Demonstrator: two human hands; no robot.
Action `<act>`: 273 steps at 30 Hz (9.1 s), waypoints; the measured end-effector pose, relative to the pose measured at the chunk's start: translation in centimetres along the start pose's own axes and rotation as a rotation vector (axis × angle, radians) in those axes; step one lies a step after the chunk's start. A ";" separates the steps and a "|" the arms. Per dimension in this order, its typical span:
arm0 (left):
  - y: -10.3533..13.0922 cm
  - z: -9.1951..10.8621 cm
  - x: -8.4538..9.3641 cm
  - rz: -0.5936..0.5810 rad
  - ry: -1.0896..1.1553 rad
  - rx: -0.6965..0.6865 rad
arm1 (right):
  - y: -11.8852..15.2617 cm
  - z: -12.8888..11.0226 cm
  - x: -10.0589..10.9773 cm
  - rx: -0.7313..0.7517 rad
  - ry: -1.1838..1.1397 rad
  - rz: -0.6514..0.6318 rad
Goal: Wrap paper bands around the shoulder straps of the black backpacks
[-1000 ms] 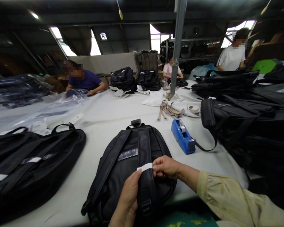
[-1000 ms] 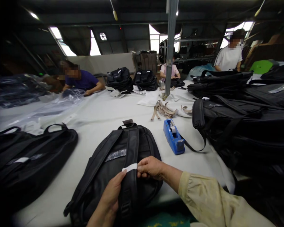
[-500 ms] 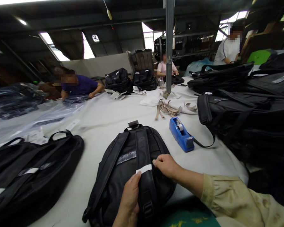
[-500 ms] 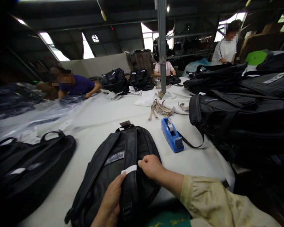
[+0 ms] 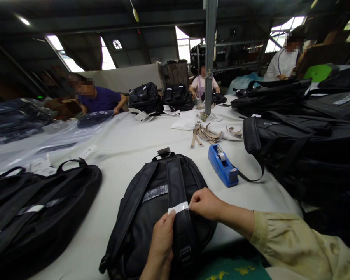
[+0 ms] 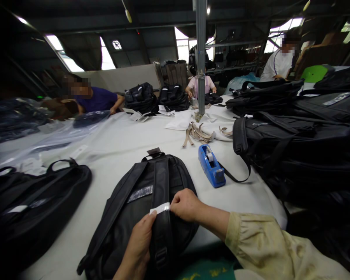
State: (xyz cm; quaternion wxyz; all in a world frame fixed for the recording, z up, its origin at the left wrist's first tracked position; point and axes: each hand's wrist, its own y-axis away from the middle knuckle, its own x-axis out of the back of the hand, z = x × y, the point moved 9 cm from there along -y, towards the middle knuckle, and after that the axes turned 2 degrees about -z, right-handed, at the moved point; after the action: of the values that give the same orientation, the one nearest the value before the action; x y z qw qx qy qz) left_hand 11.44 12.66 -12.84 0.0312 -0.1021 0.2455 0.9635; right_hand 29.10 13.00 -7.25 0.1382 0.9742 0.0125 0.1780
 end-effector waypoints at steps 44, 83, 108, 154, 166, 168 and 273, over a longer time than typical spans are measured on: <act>-0.2 -0.8 0.2 -0.043 0.120 0.058 | -1.1 3.0 -6.0 -0.321 -0.564 -0.255; 3.5 12.1 14.4 0.436 -1.225 -0.407 | 1.6 8.6 3.8 0.097 0.229 0.347; 1.7 16.7 -1.6 -0.229 0.191 -0.253 | 1.9 -5.7 4.0 0.600 0.139 0.299; 0.8 13.0 0.6 -0.122 0.342 -0.294 | -0.2 -7.7 -8.0 0.235 -0.549 -0.202; 1.1 14.8 1.0 -0.108 0.342 -0.317 | -0.2 -8.5 -8.5 0.305 -0.556 -0.265; 1.1 15.3 1.3 -0.113 0.361 -0.342 | 0.0 -7.6 -8.8 0.261 -0.538 -0.271; -2.2 28.1 4.4 0.303 0.364 -0.487 | 1.8 -12.1 -9.0 0.692 0.004 -0.134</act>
State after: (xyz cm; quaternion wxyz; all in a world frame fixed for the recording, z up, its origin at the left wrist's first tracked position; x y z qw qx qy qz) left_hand 2.26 28.13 9.34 -0.1820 -0.2392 0.0223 0.9535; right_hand 16.40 13.80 1.08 -0.1889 0.9599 0.1364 0.1556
